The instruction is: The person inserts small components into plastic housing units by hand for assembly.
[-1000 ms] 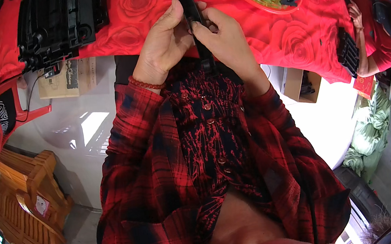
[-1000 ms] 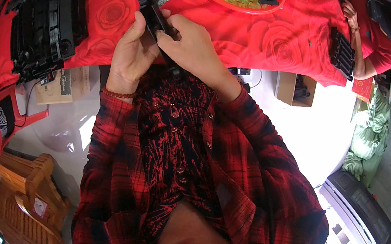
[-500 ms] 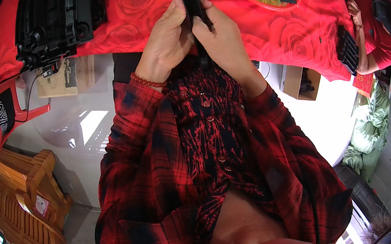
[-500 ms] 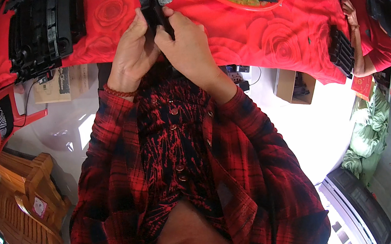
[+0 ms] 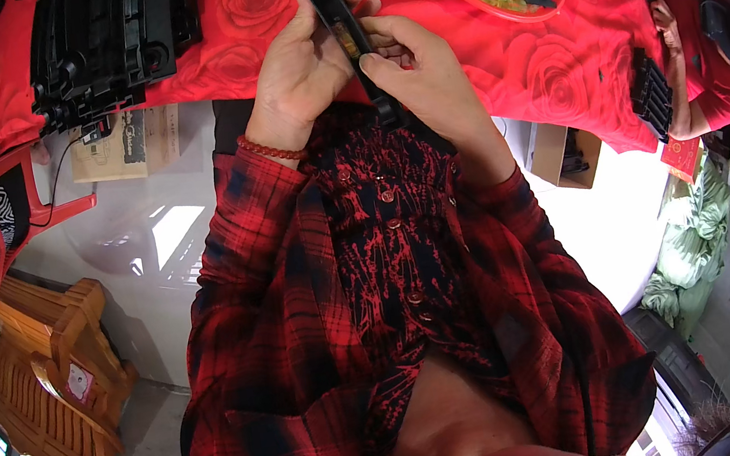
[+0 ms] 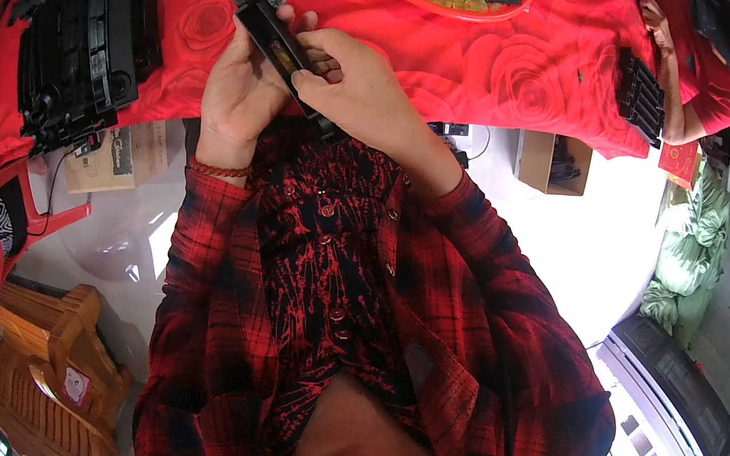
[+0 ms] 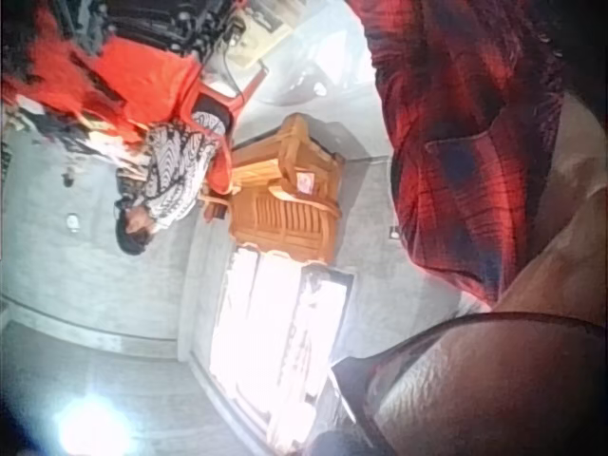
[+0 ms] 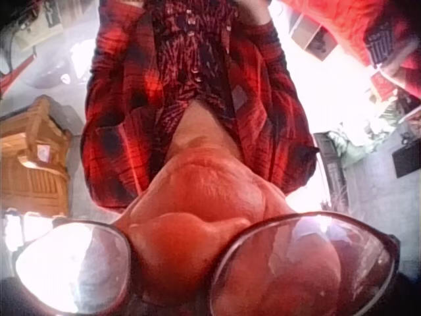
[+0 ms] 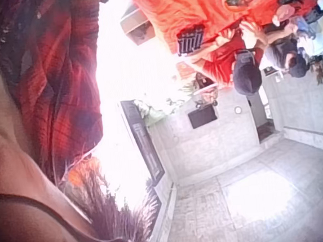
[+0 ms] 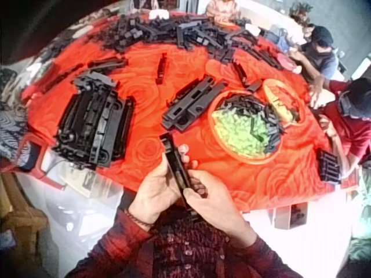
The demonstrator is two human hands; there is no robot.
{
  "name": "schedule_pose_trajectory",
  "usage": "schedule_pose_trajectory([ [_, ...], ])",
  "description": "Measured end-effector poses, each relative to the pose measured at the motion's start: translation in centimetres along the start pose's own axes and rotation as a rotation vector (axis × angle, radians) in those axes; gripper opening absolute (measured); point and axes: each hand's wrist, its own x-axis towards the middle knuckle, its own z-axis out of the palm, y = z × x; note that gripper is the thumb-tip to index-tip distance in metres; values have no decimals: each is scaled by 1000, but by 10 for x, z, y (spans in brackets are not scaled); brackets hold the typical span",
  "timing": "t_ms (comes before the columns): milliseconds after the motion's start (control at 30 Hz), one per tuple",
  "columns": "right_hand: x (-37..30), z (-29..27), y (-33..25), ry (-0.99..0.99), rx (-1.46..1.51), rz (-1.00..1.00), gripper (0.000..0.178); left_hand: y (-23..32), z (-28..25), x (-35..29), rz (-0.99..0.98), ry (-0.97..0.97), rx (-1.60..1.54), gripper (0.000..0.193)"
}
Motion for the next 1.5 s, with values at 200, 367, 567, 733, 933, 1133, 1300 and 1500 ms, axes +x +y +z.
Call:
schedule_pose_trajectory([
  [200,-3,-2,-15,-63,216,81,38,2,3,-1,-30,-37,-15,50],
  [367,-3,6,-2,43,60,16,31,-9,21,-2,15,136,247,54],
  [567,-3,4,-8,8,-180,141,28,-8,14,-6,-31,-23,137,55],
  [733,0,2,-2,-2,-239,110,29,-13,18,-7,-1,54,275,57],
  [933,1,7,-9,-2,-268,146,32,-13,17,-7,24,120,361,56],
  [1133,1,20,-2,145,-475,64,38,-16,8,0,17,182,277,54],
  [1300,5,5,4,-28,-115,104,32,-9,14,-4,18,172,258,49],
  [1500,-10,-18,-34,-161,382,162,40,2,23,1,-47,-31,-72,50],
])
